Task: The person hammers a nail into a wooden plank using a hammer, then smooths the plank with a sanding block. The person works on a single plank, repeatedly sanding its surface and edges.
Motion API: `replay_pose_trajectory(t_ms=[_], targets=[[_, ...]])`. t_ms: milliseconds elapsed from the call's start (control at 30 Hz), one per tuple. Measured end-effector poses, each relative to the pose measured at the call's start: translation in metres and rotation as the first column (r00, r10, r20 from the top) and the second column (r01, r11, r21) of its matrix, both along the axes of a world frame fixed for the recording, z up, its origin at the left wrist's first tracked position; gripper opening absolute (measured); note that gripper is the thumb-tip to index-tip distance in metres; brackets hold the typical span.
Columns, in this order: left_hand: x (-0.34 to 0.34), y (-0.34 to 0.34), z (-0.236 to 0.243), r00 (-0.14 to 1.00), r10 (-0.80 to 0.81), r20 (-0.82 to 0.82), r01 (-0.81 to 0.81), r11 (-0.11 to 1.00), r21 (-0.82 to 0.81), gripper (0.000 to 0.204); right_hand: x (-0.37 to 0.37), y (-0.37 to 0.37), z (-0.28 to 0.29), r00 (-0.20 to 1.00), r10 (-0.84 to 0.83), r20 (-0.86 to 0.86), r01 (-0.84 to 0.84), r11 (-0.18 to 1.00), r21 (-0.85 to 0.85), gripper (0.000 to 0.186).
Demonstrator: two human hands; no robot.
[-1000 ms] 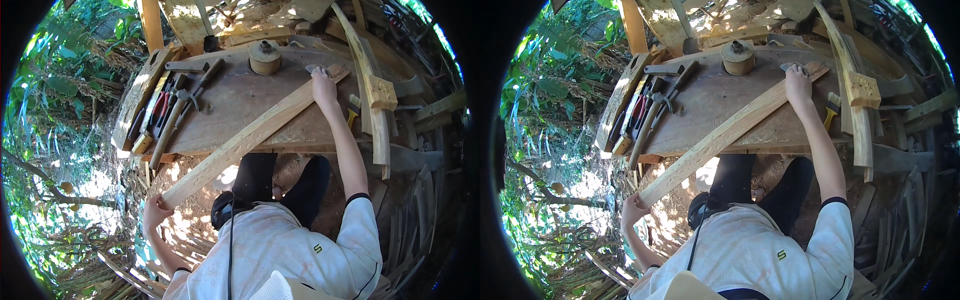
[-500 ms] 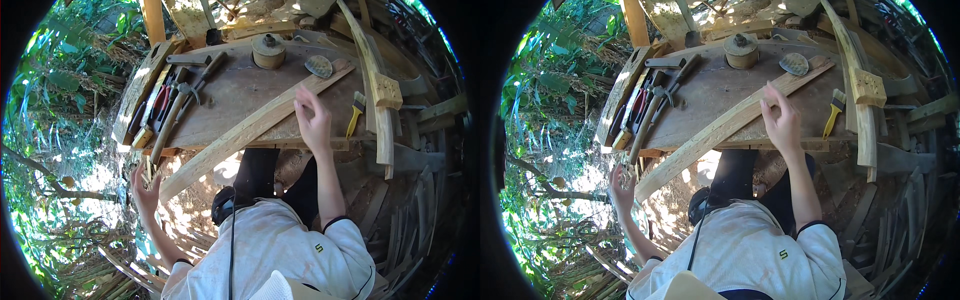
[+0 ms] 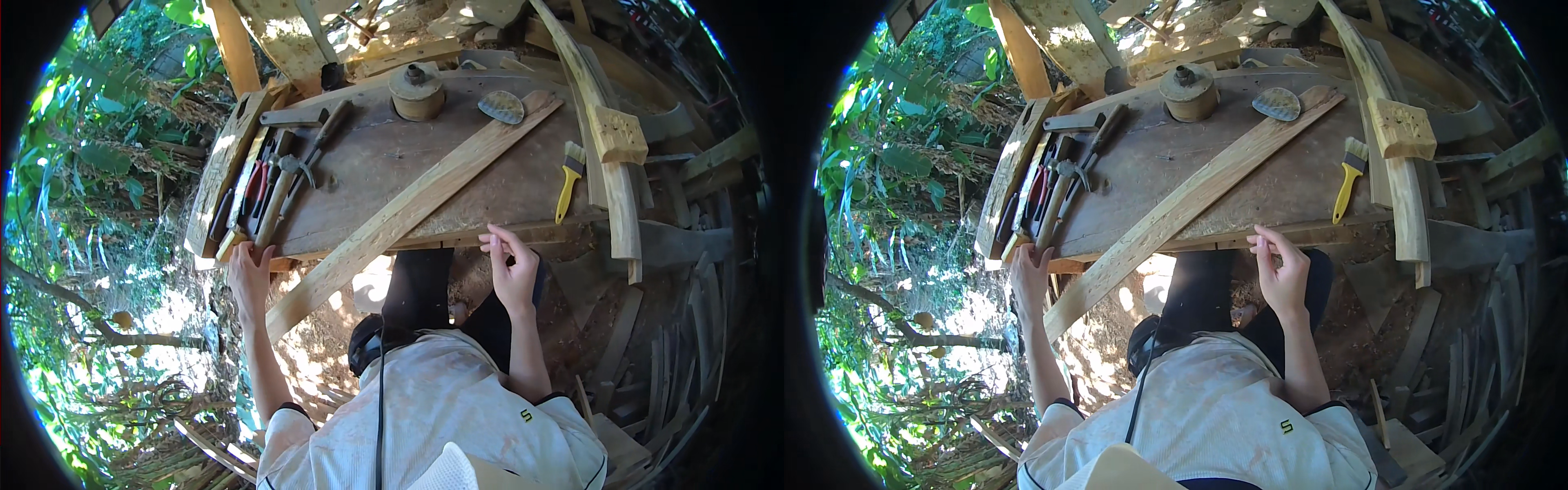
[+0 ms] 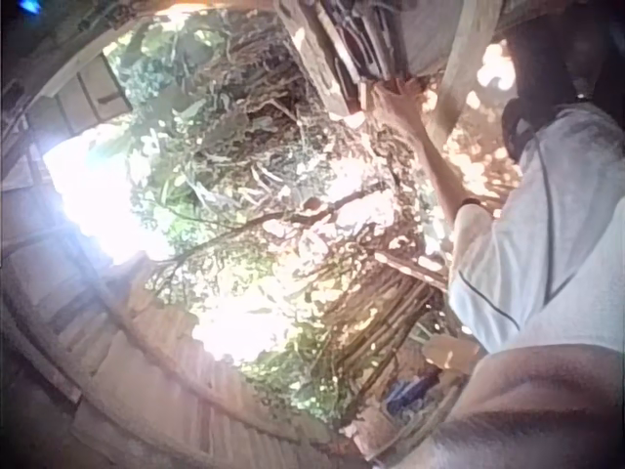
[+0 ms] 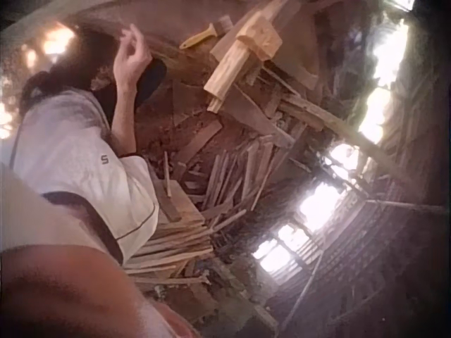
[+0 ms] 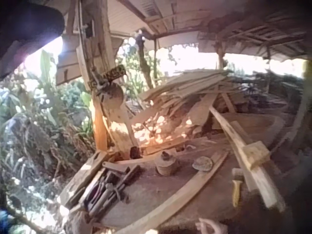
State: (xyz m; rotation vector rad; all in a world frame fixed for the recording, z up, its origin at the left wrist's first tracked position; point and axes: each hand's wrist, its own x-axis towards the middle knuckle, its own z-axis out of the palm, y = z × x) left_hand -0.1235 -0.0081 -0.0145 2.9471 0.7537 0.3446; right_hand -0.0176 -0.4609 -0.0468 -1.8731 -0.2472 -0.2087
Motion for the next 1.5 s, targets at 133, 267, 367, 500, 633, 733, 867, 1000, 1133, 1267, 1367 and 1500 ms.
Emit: replay_pose_trajectory(t_ms=[133, 267, 367, 500, 633, 733, 867, 1000, 1133, 1267, 1367, 1500], targets=[[-0.007, 0.016, -0.016, 0.999, -0.049, 0.022, 0.046, 0.994, 0.097, 0.037, -0.004, 0.007, -0.009, 1.000, 0.018, -0.005, -0.017, 0.999, 0.037, 0.019], [-0.004, 0.012, -0.002, 0.998, -0.052, 0.032, 0.047, 0.989, 0.141, 0.034, -0.009, 0.010, -0.012, 0.998, 0.048, 0.027, -0.049, 0.998, 0.045, 0.018], [-0.005, 0.003, 0.012, 0.980, -0.138, 0.145, 0.098, 0.962, 0.254, 0.032, -0.010, 0.018, -0.005, 0.992, 0.123, -0.027, -0.120, 0.988, 0.101, 0.019], [0.003, -0.055, 0.031, 0.979, -0.054, 0.197, 0.091, 0.978, -0.187, 0.028, -0.009, 0.038, 0.017, 0.904, 0.420, -0.081, -0.384, 0.880, 0.281, 0.037], [0.021, -0.159, 0.039, 0.955, -0.141, 0.260, 0.285, 0.666, -0.690, 0.022, -0.003, 0.068, 0.039, 0.847, 0.529, 0.052, -0.479, 0.718, 0.504, 0.069], [0.029, -0.217, 0.030, 0.932, -0.282, 0.228, 0.353, 0.560, -0.750, 0.023, -0.004, 0.082, 0.037, 0.857, 0.501, 0.117, -0.438, 0.591, 0.677, 0.081], [0.046, -0.240, 0.034, 0.739, -0.528, 0.419, 0.627, 0.313, -0.713, 0.029, -0.011, 0.045, 0.029, 0.969, 0.191, -0.156, -0.029, 0.716, 0.698, 0.057], [0.094, -0.210, 0.030, 0.696, -0.516, 0.499, 0.716, 0.450, -0.534, 0.020, -0.025, -0.008, 0.022, 0.980, 0.086, -0.178, 0.062, 0.722, 0.689, 0.050], [0.167, -0.160, 0.002, 0.781, -0.484, 0.395, 0.610, 0.728, -0.313, 0.018, -0.051, -0.041, 0.015, 0.973, 0.138, -0.184, 0.015, 0.761, 0.648, 0.051], [0.209, -0.138, -0.015, 0.744, -0.584, 0.324, 0.642, 0.759, -0.108, 0.017, -0.068, -0.052, 0.000, 0.968, 0.119, -0.219, 0.038, 0.796, 0.604, 0.052], [0.222, -0.145, -0.019, 0.755, -0.601, 0.262, 0.653, 0.725, -0.216, 0.015, -0.079, -0.060, -0.005, 0.960, 0.101, -0.261, 0.066, 0.824, 0.563, 0.051], [0.232, -0.141, -0.018, 0.791, -0.577, 0.202, 0.610, 0.722, -0.327, 0.014, -0.080, -0.064, -0.006, 0.960, 0.107, -0.260, 0.050, 0.845, 0.532, 0.052]])
